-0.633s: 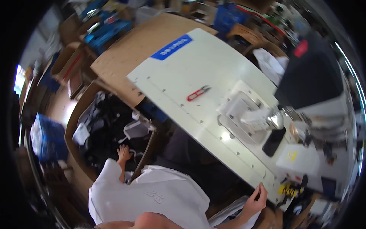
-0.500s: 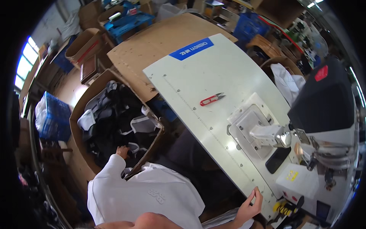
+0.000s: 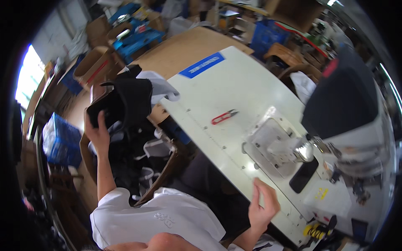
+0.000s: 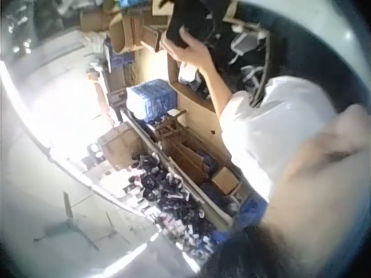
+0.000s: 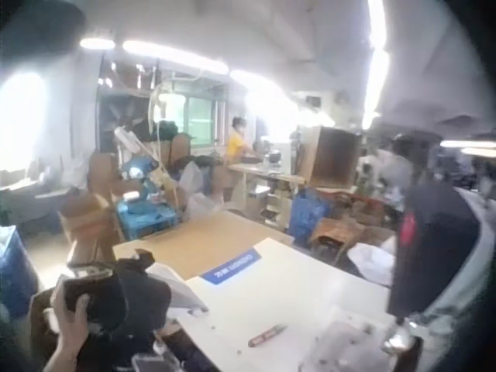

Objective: The person stitches shoe fabric components using a sewing machine, trims loose threads with thread snips, loads thread into a bobbin, and places finished pieces into a storage bag.

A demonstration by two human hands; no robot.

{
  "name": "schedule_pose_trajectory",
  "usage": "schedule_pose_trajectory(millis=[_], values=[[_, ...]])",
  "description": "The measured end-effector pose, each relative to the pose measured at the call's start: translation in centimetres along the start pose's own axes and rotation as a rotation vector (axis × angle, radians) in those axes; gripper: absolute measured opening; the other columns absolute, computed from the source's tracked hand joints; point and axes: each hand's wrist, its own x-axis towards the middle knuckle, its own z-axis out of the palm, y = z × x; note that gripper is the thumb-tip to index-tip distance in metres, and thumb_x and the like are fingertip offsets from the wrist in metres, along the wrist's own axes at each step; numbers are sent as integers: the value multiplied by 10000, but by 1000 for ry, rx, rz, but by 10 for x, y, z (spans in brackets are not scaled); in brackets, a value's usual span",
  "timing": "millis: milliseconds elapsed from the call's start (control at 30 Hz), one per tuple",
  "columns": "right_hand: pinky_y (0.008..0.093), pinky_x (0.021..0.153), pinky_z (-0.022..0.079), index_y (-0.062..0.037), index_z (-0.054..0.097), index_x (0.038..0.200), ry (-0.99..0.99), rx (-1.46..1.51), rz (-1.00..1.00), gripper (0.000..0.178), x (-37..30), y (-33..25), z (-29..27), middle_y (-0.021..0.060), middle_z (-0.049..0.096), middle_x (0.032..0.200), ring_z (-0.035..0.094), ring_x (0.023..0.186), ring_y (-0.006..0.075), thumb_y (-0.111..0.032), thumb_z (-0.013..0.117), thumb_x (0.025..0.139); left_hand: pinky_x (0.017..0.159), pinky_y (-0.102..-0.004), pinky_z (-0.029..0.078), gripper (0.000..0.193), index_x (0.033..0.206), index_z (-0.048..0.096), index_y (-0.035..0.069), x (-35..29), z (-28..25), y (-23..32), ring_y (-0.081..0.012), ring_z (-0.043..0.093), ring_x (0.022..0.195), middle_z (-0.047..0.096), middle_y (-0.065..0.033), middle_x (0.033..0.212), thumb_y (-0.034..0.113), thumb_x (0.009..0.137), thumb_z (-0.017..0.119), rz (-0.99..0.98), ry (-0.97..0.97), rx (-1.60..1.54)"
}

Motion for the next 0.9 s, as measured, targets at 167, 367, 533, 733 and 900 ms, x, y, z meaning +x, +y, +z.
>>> schedule_pose_trajectory(millis=[167, 367, 533, 733, 900], values=[[376, 870, 509, -42, 507, 1316, -190, 366, -3, 705, 13, -17, 19, 172, 590, 1257, 612, 1108, 278, -171, 838, 707, 835, -309, 446, 244, 985, 591, -32, -22, 66, 83, -264, 572, 881, 582, -134, 929, -34, 748, 649, 179, -156, -331], [441, 884, 531, -143, -42, 1522, -139, 984, 285, 1225, 12, 3, 54, 190, 182, 1528, 469, 1253, 327, -68, 843, 679, 676, -350, 504, 397, 1012, 674, 43, -94, 102, 138, -273, 609, 787, 589, -118, 870, -46, 629, 731, 557, -484, -566], [277, 782, 519, 11, 374, 1379, 84, 682, 471, 593, 30, 51, 65, 122, 530, 1243, 582, 1034, 152, 56, 618, 841, 788, -363, 523, 565, 1230, 546, -3, -119, 106, 154, -318, 607, 939, 558, -178, 1145, 202, 760, 784, 473, -1077, -945], [258, 852, 478, 81, 453, 1275, 211, 818, 466, 394, 66, 51, 49, 116, 615, 1116, 600, 989, 147, 29, 530, 892, 951, -438, 446, 610, 1291, 474, 50, -81, 147, 123, -367, 558, 1127, 543, -181, 1277, -94, 723, 642, 824, -884, -466], [254, 854, 461, 85, 466, 1276, 167, 816, 362, 391, 96, 31, 46, 131, 619, 1097, 586, 1021, 148, -9, 527, 902, 995, -473, 399, 637, 1246, 505, 64, -68, 154, 135, -384, 475, 1218, 487, -163, 1324, 32, 667, 770, 827, -876, -495]])
